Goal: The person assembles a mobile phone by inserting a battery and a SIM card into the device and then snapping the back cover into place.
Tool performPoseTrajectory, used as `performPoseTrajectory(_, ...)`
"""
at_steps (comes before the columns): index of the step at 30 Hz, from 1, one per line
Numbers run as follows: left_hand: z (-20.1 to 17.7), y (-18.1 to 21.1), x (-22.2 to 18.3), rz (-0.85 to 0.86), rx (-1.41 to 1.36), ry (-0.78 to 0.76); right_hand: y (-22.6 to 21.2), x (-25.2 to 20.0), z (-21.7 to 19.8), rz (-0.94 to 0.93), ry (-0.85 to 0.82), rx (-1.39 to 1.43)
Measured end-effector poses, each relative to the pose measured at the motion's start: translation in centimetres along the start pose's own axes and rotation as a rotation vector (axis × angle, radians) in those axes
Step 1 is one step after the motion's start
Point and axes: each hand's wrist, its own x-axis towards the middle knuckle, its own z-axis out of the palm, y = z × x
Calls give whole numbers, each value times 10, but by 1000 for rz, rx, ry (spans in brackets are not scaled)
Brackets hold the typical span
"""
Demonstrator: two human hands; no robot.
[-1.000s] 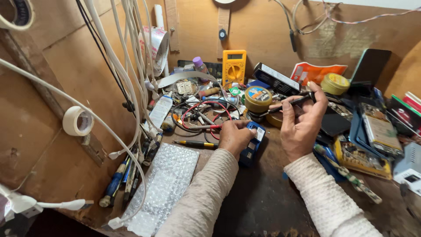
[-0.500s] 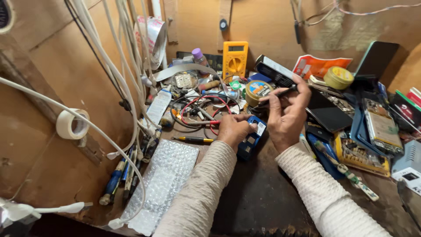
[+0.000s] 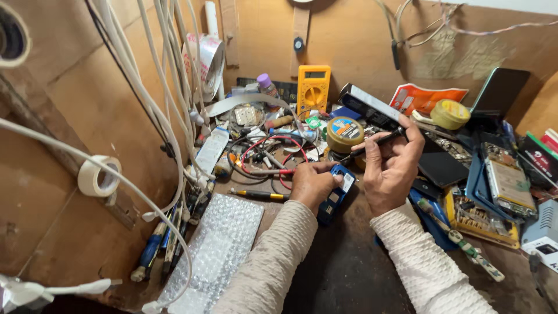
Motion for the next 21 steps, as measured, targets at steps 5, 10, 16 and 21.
performPoseTrajectory(5,0,1,-3,3,3,11,-1,-4,-1,11,-14,-28)
performPoseTrajectory(10,2,-15,9,58,-8,14,4,-5,-3,-43,-9,-26)
performPoseTrajectory(16,1,-31,27,142,34,18,16,-9,-10,-66,-36,17)
performPoseTrajectory(21,2,-23,19,52,27,6,20,-13,-16,-98,-74,-32)
